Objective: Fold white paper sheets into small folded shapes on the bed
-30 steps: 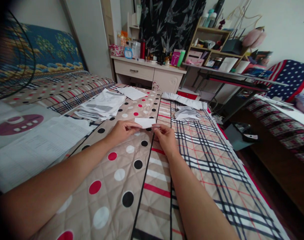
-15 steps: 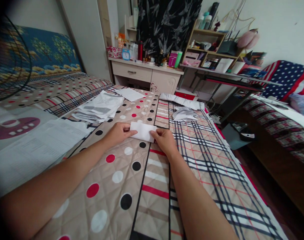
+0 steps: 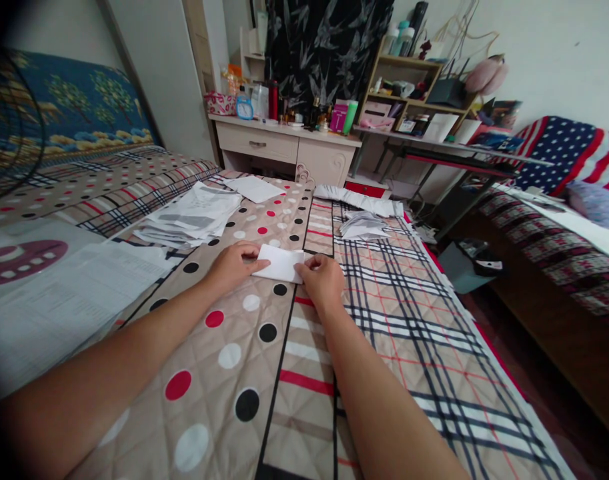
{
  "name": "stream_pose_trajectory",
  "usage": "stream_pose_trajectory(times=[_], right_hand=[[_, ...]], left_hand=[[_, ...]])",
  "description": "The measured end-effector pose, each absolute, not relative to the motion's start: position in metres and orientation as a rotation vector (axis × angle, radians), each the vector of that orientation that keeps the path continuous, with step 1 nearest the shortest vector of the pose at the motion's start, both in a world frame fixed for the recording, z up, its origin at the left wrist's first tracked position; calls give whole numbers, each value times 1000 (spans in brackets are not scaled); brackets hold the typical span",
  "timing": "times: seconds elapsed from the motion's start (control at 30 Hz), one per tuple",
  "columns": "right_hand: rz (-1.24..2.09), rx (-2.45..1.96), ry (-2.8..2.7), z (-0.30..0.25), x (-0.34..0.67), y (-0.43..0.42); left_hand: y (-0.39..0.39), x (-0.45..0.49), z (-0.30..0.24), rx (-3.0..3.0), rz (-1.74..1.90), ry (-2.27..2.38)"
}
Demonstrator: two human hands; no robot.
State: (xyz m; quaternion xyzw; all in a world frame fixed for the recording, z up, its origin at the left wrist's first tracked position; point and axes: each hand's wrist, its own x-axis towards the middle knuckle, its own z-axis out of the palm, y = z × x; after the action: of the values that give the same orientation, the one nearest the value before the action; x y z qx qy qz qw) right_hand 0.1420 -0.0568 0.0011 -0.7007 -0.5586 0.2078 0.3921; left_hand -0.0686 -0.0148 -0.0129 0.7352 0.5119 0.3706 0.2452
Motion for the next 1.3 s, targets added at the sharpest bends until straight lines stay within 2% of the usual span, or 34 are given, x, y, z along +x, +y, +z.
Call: stream_pose_trajectory(times=[0.17, 0.27, 0.37, 0.57, 0.97, 1.3], right_hand=[[852, -1341, -1118, -2, 138, -56], [905, -1211, -1040, -1, 135, -57], [911, -1156, -1042, -1, 135, -56], [874, -1135, -1106, -1, 136, -56], [889, -1136, -1068, -4, 137, -56], [862, -1229, -1077, 4, 133, -62]], left_hand=[[-14, -67, -14, 1587, 1178, 1119], [-18, -65, -9, 1456, 1310, 1026], [-20, -65, -4, 1333, 1293, 945], [-22, -66, -2, 1198, 1206, 872], [-25, -62, -2, 1325, 1187, 928], [-23, -64, -7, 1430, 1464, 1090]])
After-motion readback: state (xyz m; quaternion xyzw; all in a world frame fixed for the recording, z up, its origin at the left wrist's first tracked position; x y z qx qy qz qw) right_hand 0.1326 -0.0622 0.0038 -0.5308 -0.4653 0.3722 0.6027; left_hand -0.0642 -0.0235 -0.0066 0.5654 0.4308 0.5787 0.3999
